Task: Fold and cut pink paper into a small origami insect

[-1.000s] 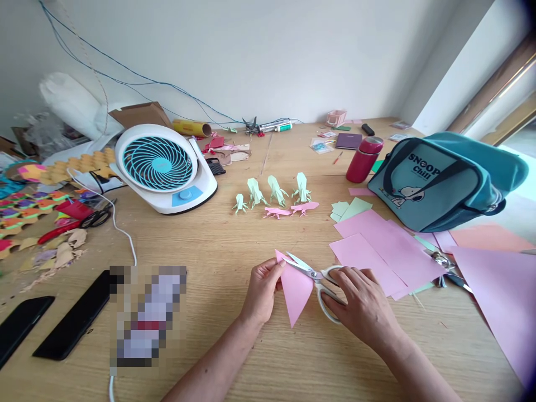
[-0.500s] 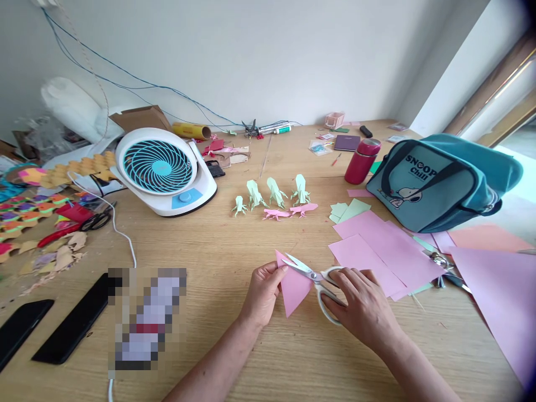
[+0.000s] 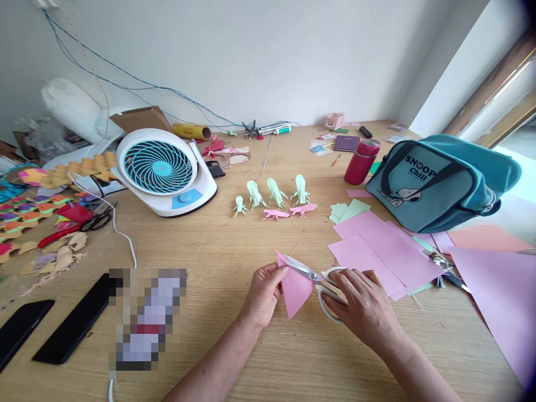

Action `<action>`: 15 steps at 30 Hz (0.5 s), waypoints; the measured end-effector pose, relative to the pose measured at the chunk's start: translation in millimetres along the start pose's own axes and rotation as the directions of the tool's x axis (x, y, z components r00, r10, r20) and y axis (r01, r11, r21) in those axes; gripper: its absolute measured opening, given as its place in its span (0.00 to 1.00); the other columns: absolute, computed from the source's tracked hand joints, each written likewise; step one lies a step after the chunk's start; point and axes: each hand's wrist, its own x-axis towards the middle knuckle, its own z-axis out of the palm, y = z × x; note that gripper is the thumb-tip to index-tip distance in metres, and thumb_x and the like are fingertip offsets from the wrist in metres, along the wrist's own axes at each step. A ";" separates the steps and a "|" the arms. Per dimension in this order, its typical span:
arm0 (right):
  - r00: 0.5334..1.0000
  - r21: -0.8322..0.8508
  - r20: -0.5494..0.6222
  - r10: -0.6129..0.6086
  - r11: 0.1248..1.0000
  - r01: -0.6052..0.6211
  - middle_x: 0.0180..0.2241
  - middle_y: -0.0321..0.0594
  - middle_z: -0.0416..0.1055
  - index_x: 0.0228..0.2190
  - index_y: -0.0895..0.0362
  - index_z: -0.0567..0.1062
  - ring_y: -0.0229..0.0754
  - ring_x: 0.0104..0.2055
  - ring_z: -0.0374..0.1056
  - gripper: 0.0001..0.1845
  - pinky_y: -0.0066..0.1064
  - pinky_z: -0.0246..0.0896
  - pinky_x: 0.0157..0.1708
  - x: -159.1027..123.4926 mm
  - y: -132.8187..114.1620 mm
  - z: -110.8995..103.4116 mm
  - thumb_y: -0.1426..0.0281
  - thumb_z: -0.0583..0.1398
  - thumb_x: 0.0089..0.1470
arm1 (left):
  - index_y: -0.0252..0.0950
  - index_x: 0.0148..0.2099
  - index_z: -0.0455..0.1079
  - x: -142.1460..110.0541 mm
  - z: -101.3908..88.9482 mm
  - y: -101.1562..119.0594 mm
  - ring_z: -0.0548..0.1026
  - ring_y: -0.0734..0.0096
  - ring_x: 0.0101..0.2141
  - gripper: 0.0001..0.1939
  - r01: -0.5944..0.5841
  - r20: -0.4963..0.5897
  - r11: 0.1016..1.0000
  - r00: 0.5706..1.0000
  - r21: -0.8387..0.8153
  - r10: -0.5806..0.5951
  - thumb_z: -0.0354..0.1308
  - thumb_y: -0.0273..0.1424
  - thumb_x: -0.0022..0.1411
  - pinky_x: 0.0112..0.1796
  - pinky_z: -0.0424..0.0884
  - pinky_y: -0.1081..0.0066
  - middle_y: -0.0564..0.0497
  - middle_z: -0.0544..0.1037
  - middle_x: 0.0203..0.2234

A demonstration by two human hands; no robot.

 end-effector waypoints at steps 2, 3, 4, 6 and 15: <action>1.000 0.000 -0.003 0.000 1.000 0.000 0.30 0.38 0.72 0.36 0.56 0.69 0.43 0.32 0.68 0.09 0.36 0.50 0.36 0.2 -0.3 -0.6 0.63 0.58 0.63 | 0.32 0.35 0.81 -0.1 -0.3 0.1 0.74 0.71 0.29 0.12 0.004 0.006 1.000 1.000 -0.006 -0.004 0.70 0.35 0.50 0.35 0.67 0.72 0.47 0.81 0.30; 1.000 -0.001 -0.005 0.001 1.000 -0.001 0.30 0.38 0.72 0.36 0.56 0.69 0.43 0.31 0.68 0.09 0.36 0.50 0.36 0.4 -0.4 -0.8 0.63 0.58 0.63 | 0.32 0.35 0.80 -0.2 -0.4 0.1 0.74 0.71 0.29 0.12 0.005 0.006 1.000 1.000 -0.007 -0.005 0.70 0.35 0.50 0.34 0.67 0.72 0.48 0.81 0.29; 1.000 -0.001 -0.006 0.001 1.000 -0.001 0.30 0.38 0.72 0.36 0.56 0.69 0.43 0.31 0.68 0.09 0.36 0.50 0.36 0.5 -0.5 -1.0 0.63 0.58 0.63 | 0.32 0.35 0.80 -0.2 -0.6 0.2 0.74 0.71 0.29 0.12 0.007 0.006 1.000 1.000 -0.005 -0.007 0.70 0.35 0.50 0.34 0.67 0.73 0.48 0.81 0.29; 1.000 -0.003 -0.008 0.000 1.000 0.000 0.29 0.38 0.72 0.35 0.55 0.69 0.43 0.31 0.68 0.08 0.35 0.50 0.36 0.8 -0.3 -1.3 0.63 0.57 0.63 | 0.32 0.35 0.80 -0.3 -0.9 0.3 0.74 0.71 0.29 0.12 0.008 0.000 1.000 1.000 0.002 -0.008 0.71 0.35 0.49 0.34 0.67 0.73 0.48 0.80 0.28; 1.000 0.015 -0.019 -0.006 1.000 0.006 0.27 0.37 0.71 0.33 0.55 0.70 0.41 0.29 0.67 0.09 0.34 0.49 0.34 -0.3 2.0 0.9 0.64 0.57 0.64 | 0.32 0.33 0.80 0.0 -0.1 0.6 0.74 0.71 0.30 0.14 0.016 -0.028 1.000 0.999 -0.006 -0.016 0.72 0.36 0.47 0.35 0.68 0.73 0.49 0.80 0.27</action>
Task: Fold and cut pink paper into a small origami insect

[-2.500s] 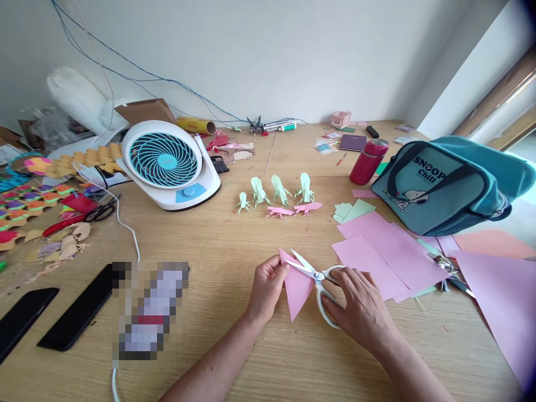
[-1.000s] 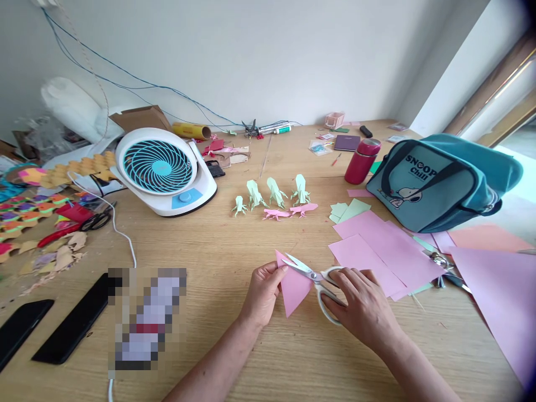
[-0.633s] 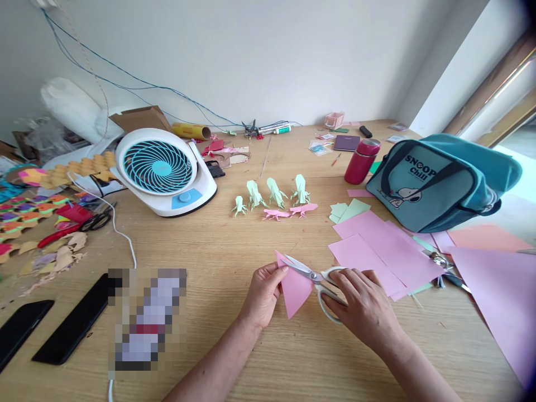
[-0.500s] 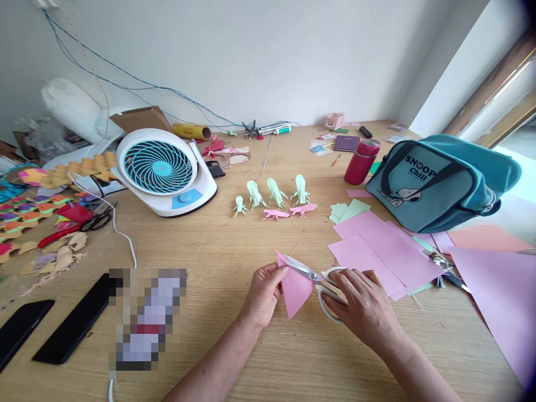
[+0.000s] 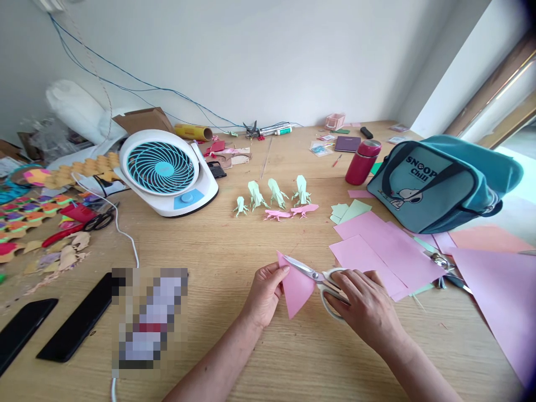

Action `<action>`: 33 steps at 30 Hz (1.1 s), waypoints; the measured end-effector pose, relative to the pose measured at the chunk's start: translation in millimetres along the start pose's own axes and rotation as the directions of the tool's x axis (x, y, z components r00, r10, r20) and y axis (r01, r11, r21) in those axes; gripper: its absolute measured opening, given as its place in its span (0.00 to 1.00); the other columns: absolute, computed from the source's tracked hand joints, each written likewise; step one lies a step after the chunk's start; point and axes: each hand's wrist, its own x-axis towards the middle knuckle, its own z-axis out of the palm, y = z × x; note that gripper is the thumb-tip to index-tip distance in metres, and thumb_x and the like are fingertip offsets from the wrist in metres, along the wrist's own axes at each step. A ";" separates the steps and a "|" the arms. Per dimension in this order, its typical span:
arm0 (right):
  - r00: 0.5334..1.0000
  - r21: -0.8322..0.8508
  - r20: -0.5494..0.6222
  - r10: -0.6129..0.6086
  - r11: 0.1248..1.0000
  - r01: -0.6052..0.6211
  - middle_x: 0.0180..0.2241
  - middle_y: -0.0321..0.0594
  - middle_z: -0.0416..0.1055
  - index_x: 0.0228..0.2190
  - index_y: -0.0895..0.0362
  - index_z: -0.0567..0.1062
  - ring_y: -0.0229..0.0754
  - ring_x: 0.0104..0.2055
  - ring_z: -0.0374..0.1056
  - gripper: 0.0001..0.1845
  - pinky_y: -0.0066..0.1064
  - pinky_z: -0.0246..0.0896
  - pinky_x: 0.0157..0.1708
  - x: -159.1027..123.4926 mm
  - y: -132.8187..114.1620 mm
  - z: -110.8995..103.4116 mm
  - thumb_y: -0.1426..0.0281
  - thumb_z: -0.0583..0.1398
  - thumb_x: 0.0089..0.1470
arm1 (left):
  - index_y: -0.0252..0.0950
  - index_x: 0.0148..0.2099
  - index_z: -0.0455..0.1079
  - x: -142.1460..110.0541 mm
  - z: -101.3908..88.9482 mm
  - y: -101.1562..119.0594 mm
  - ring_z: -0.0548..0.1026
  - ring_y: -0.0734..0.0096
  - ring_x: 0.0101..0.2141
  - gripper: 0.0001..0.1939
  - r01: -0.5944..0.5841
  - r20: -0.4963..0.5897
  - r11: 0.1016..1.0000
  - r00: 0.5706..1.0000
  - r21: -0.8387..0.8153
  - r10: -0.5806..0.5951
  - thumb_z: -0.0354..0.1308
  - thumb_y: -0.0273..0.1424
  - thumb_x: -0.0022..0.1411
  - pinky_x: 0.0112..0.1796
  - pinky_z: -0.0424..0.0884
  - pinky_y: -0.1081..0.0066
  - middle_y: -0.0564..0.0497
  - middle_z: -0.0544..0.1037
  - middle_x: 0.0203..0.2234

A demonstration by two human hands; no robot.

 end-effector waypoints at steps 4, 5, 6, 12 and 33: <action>0.999 0.053 0.013 0.030 0.998 -0.030 0.29 0.38 0.73 0.35 0.55 0.70 0.42 0.31 0.69 0.08 0.34 0.49 0.35 -1.5 1.4 2.5 0.64 0.57 0.63 | 0.32 0.34 0.80 0.9 -1.2 -1.5 0.74 0.72 0.29 0.13 -0.002 0.030 1.000 1.000 -0.019 0.003 0.71 0.35 0.49 0.34 0.68 0.73 0.48 0.80 0.27; 0.999 0.068 0.014 0.044 0.997 -0.045 0.30 0.39 0.73 0.36 0.55 0.70 0.42 0.31 0.69 0.08 0.34 0.50 0.35 -2.0 2.5 3.4 0.64 0.57 0.63 | 0.32 0.35 0.80 1.2 -1.7 -1.7 0.75 0.71 0.30 0.13 -0.005 0.038 1.000 0.999 -0.024 0.006 0.71 0.35 0.49 0.35 0.68 0.73 0.48 0.81 0.28; 0.998 0.079 0.013 0.063 0.995 -0.064 0.30 0.39 0.74 0.36 0.55 0.70 0.42 0.31 0.69 0.08 0.34 0.50 0.35 -2.4 3.9 4.4 0.64 0.56 0.64 | 0.32 0.36 0.80 1.5 -2.2 -1.6 0.76 0.70 0.31 0.13 -0.008 0.043 1.000 0.999 -0.028 0.009 0.71 0.35 0.50 0.36 0.69 0.73 0.47 0.81 0.29; 0.977 -0.004 0.010 0.214 0.977 -0.213 0.31 0.40 0.74 0.38 0.56 0.71 0.44 0.32 0.70 0.12 0.34 0.51 0.35 -4.0 18.2 7.3 0.61 0.55 0.64 | 0.31 0.37 0.80 4.6 -5.7 -0.9 0.78 0.67 0.36 0.13 -0.028 0.033 0.998 0.999 -0.050 0.029 0.70 0.34 0.52 0.39 0.70 0.72 0.43 0.83 0.33; 0.853 -0.470 -0.020 0.521 0.748 -0.468 0.40 0.46 0.76 0.42 0.53 0.74 0.51 0.40 0.73 0.18 0.37 0.57 0.34 -89.2 88.2 -51.6 0.57 0.52 0.62 | 0.29 0.42 0.74 29.9 -30.6 -3.2 0.68 0.78 0.21 0.11 0.150 0.137 0.863 0.986 -0.483 -0.095 0.56 0.20 0.57 0.25 0.68 0.77 0.54 0.70 0.22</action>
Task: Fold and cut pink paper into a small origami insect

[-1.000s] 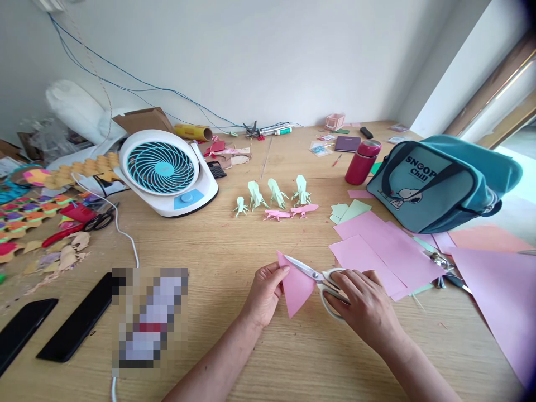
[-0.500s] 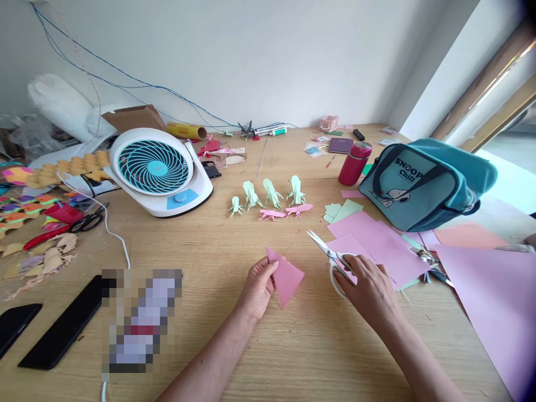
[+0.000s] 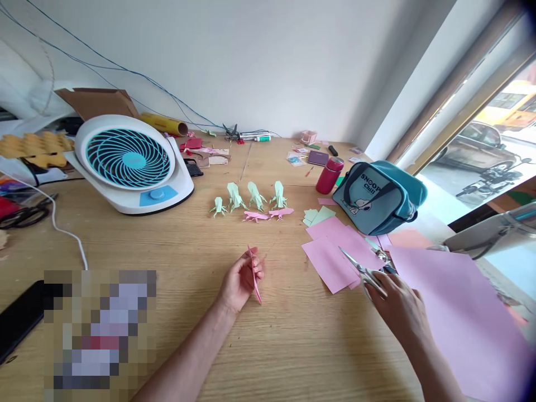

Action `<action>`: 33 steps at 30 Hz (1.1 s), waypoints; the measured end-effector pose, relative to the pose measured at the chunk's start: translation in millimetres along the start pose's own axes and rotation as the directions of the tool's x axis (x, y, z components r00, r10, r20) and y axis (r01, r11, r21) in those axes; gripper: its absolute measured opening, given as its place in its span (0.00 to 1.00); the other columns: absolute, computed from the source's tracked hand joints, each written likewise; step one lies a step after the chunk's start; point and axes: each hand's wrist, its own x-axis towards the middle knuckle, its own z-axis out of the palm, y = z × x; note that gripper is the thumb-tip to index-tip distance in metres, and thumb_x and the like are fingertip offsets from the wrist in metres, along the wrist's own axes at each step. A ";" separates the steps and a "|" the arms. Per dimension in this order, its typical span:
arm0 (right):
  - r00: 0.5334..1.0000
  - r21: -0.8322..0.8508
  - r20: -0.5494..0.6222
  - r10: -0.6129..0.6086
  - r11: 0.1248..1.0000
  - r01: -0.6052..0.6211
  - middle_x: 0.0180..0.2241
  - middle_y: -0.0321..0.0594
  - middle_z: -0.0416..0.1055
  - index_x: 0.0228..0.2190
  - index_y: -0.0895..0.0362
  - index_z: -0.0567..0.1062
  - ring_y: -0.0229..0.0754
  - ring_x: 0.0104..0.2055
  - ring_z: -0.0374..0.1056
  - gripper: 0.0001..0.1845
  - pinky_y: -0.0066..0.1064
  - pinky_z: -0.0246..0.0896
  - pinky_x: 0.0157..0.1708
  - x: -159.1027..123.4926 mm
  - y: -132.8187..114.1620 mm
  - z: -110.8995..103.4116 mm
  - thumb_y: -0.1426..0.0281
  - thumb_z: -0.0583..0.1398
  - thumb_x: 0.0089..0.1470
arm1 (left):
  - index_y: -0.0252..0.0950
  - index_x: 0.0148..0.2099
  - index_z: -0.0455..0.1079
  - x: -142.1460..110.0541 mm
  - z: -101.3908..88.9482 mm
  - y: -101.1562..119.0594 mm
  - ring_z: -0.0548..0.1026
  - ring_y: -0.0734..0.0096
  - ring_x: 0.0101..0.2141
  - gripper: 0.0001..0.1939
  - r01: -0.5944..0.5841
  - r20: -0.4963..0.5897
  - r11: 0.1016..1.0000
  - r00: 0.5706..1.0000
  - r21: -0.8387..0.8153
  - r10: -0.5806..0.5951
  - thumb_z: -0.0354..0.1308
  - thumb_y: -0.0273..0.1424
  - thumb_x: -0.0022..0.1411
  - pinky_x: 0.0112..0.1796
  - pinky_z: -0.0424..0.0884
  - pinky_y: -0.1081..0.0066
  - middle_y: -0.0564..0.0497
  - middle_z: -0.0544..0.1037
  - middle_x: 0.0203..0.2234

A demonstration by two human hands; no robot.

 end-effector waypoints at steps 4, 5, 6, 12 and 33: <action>0.988 -0.086 0.086 0.130 0.989 -0.122 0.41 0.45 0.76 0.43 0.52 0.75 0.52 0.42 0.73 0.21 0.40 0.60 0.35 -15.9 31.8 5.5 0.54 0.50 0.61 | 0.28 0.42 0.73 1.3 -2.9 0.6 0.62 0.80 0.19 0.11 0.029 0.115 0.996 0.993 -0.080 -0.020 0.54 0.21 0.58 0.23 0.62 0.78 0.55 0.65 0.20; 0.983 -0.092 0.107 0.149 0.986 -0.139 0.42 0.46 0.76 0.43 0.51 0.75 0.53 0.42 0.73 0.21 0.40 0.61 0.35 -18.3 37.7 7.0 0.53 0.50 0.60 | 0.28 0.42 0.73 1.3 -3.0 0.9 0.61 0.81 0.19 0.10 0.031 0.129 0.996 0.991 -0.086 -0.020 0.53 0.22 0.59 0.22 0.61 0.78 0.55 0.63 0.20; 0.978 -0.091 0.127 0.164 0.984 -0.154 0.42 0.46 0.76 0.42 0.51 0.75 0.53 0.42 0.74 0.22 0.41 0.62 0.35 -20.2 43.2 8.4 0.52 0.50 0.60 | 0.27 0.41 0.73 1.0 -2.8 1.3 0.60 0.81 0.18 0.10 0.028 0.135 0.996 0.991 -0.089 -0.016 0.53 0.24 0.60 0.22 0.60 0.78 0.56 0.62 0.19; 0.963 -0.050 0.163 0.214 0.977 -0.208 0.38 0.51 0.76 0.39 0.53 0.78 0.57 0.34 0.74 0.24 0.43 0.65 0.27 -23.2 55.5 6.5 0.50 0.52 0.57 | 0.27 0.41 0.74 -1.6 0.1 3.3 0.57 0.80 0.18 0.22 0.011 0.160 0.994 0.987 -0.113 0.008 0.48 0.42 0.68 0.23 0.58 0.76 0.57 0.59 0.19; 0.877 0.945 0.223 -0.427 0.316 -0.086 0.32 0.36 0.71 0.43 0.54 0.70 0.38 0.30 0.66 0.10 0.27 0.62 0.30 4.7 -206.9 -11.2 0.72 0.57 0.57 | 0.31 0.34 0.71 -5.7 6.4 1.3 0.54 0.79 0.18 0.23 0.034 0.158 0.979 0.987 -0.199 -0.002 0.45 0.43 0.71 0.24 0.56 0.76 0.58 0.54 0.17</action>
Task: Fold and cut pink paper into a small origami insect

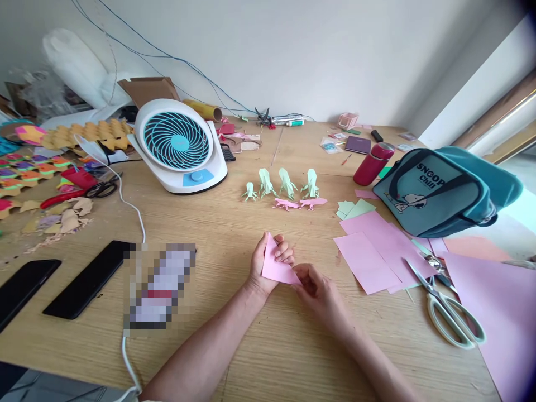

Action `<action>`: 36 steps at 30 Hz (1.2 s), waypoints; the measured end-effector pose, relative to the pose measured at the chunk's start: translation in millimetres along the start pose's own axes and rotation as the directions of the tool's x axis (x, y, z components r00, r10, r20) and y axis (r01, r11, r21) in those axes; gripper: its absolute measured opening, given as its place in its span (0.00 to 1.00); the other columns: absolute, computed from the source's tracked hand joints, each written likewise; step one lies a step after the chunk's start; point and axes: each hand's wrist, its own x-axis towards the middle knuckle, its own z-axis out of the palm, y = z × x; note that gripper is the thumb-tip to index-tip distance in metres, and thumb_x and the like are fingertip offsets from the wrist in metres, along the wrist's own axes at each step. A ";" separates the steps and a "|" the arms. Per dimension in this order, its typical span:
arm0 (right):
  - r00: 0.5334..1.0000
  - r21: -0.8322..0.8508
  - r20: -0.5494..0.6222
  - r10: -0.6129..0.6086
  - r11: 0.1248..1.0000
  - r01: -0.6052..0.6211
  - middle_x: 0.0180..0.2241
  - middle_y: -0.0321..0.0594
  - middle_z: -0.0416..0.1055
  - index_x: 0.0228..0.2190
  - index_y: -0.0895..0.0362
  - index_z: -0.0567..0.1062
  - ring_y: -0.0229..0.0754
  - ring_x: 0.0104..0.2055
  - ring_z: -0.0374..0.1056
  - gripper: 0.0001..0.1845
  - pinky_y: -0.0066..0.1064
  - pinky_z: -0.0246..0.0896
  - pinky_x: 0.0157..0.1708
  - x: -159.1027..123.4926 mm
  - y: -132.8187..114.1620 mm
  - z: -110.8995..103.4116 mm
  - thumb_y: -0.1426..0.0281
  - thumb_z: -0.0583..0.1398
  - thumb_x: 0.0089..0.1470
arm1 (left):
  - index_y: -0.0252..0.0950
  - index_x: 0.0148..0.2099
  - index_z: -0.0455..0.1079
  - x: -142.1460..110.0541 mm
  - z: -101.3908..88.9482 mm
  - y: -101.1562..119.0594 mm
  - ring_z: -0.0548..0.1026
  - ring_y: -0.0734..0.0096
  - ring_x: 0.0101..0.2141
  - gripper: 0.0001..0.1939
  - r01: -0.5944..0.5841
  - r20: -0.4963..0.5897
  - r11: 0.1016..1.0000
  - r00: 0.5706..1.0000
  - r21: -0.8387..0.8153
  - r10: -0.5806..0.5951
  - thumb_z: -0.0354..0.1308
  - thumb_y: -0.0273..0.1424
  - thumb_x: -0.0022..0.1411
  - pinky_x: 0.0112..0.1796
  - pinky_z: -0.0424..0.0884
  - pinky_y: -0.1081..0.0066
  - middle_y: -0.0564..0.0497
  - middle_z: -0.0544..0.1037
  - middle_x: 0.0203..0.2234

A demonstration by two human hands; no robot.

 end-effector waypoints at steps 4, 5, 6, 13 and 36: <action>0.999 0.114 -0.011 0.043 0.993 -0.042 0.34 0.38 0.72 0.41 0.55 0.72 0.40 0.34 0.67 0.08 0.29 0.63 0.32 -2.6 2.0 1.6 0.71 0.58 0.57 | 0.31 0.34 0.70 -2.3 3.5 -2.1 0.54 0.79 0.19 0.25 0.005 -0.008 1.000 1.000 -0.005 -0.005 0.44 0.45 0.71 0.24 0.55 0.76 0.58 0.54 0.17; 0.998 0.147 -0.001 0.058 0.987 -0.057 0.35 0.39 0.72 0.41 0.55 0.72 0.40 0.35 0.67 0.09 0.29 0.63 0.34 -3.2 2.2 1.1 0.71 0.58 0.57 | 0.31 0.34 0.70 -2.7 4.4 -2.5 0.53 0.79 0.19 0.25 0.002 -0.015 1.000 1.000 -0.005 -0.002 0.44 0.46 0.71 0.24 0.55 0.76 0.58 0.54 0.17; 0.997 0.180 0.009 0.076 0.981 -0.077 0.36 0.39 0.73 0.42 0.55 0.72 0.41 0.36 0.68 0.09 0.30 0.64 0.35 -3.6 2.8 0.5 0.71 0.59 0.57 | 0.31 0.34 0.70 -3.0 5.3 -2.7 0.53 0.79 0.18 0.25 -0.002 -0.023 1.000 1.000 -0.003 0.002 0.44 0.46 0.70 0.24 0.55 0.75 0.58 0.53 0.17; 0.990 0.409 -0.005 0.137 0.904 -0.124 0.33 0.39 0.74 0.36 0.55 0.76 0.42 0.36 0.69 0.07 0.31 0.65 0.37 -2.0 13.8 -4.0 0.64 0.63 0.56 | 0.33 0.33 0.70 -2.8 4.8 -1.5 0.52 0.79 0.18 0.26 -0.013 -0.076 0.999 0.997 0.038 0.016 0.46 0.50 0.68 0.25 0.56 0.74 0.59 0.53 0.17; 0.976 0.414 -0.141 0.164 0.905 -0.092 0.31 0.40 0.72 0.36 0.54 0.75 0.43 0.34 0.68 0.15 0.32 0.65 0.34 2.0 9.3 -6.5 0.55 0.61 0.57 | 0.33 0.32 0.71 -2.0 2.7 -4.1 0.55 0.78 0.19 0.24 -0.031 -0.074 0.997 0.997 0.069 0.037 0.48 0.47 0.69 0.28 0.62 0.73 0.58 0.54 0.16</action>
